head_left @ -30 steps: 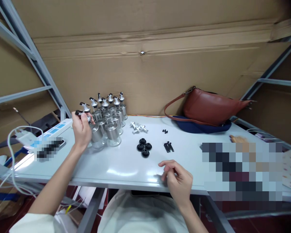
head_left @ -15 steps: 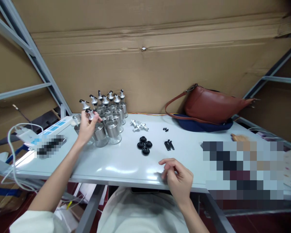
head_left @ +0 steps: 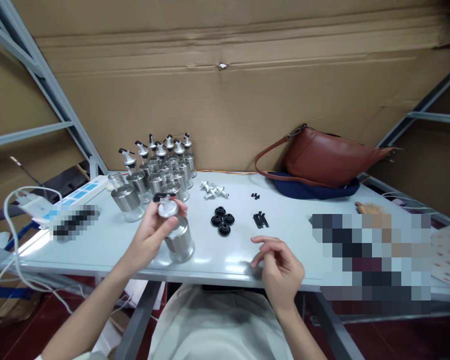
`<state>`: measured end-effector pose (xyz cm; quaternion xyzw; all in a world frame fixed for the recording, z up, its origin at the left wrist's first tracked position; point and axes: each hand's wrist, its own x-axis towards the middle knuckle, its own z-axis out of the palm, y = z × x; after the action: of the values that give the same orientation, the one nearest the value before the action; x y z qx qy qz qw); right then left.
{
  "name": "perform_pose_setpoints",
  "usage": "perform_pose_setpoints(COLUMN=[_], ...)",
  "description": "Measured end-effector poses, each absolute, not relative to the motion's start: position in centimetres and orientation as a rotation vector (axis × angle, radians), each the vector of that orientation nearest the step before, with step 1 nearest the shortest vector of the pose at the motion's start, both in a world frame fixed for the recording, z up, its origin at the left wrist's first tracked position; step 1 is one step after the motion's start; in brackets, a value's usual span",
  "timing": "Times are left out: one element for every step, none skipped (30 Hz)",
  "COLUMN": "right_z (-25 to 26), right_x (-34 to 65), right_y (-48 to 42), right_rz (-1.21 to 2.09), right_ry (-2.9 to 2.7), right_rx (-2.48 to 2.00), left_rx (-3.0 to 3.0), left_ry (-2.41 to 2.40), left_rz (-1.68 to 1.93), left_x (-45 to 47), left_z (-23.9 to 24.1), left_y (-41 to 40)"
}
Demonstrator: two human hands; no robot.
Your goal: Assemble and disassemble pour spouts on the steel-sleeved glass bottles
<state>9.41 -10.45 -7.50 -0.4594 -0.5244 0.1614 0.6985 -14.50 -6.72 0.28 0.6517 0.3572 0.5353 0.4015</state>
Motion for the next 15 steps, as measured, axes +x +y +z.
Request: perform_pose_setpoints(right_z=[-7.5, -7.4, -7.4, -7.4, -7.4, -7.4, -7.3, -7.2, -7.0, -6.7, -6.4, -5.9, -5.4, -4.7, -4.1], right_x=[9.4, 9.4, 9.4, 9.3, 9.3, 9.3, 9.3, 9.3, 9.3, 9.4, 9.4, 9.5, 9.7, 9.8, 9.9], right_y=[-10.4, -10.4, -10.4, -10.4, -10.4, -10.4, -10.3, -10.3, -10.4, -10.4, -10.4, -10.5, -10.5, -10.6, -10.7], right_rz=[0.354, 0.350, 0.347, 0.350, 0.357, 0.367, 0.377, 0.385, 0.391, 0.393, 0.389, 0.381, 0.370, 0.356, 0.343], right_ry=[-1.149, -1.133, -1.119, -1.104, -1.088, -1.074, -1.066, -1.069, -1.092, -1.130, -1.180, -1.240, -1.302, -1.362, -1.423], right_rx=[-1.014, -1.000, -0.984, -0.964, -0.943, -0.920, -0.898, -0.878, -0.864, -0.854, -0.845, -0.837, -0.833, -0.833, -0.839], left_rx=[1.646, 1.646, 1.647, 1.650, 1.655, 1.664, 1.674, 1.682, 1.686, 1.679, 1.663, 1.638, 1.610, 1.585, 1.566], left_ry=[0.865, 0.824, 0.781, 0.738, 0.694, 0.653, 0.612, 0.575, 0.545, 0.523, 0.510, 0.507, 0.513, 0.522, 0.528], left_rz=[1.315, 1.272, 1.236, 1.198, 1.161, 1.123, 1.087, 1.057, 1.036, 1.025, 1.022, 1.024, 1.029, 1.030, 1.029], left_x=[-13.6, -12.6, -11.7, -10.7, -9.7, -8.8, -7.9, -7.0, -6.2, -5.5, -5.0, -4.6, -4.3, -4.2, -4.1], left_z=[0.3, 0.2, 0.2, 0.2, 0.2, 0.2, 0.2, 0.3, 0.3, 0.4, 0.4, 0.4, 0.4, 0.3, 0.2], left_y=[-7.1, -7.5, -7.7, -7.9, -8.0, -8.1, -8.1, -8.2, -8.3, -8.3, -8.4, -8.4, -8.4, -8.4, -8.4])
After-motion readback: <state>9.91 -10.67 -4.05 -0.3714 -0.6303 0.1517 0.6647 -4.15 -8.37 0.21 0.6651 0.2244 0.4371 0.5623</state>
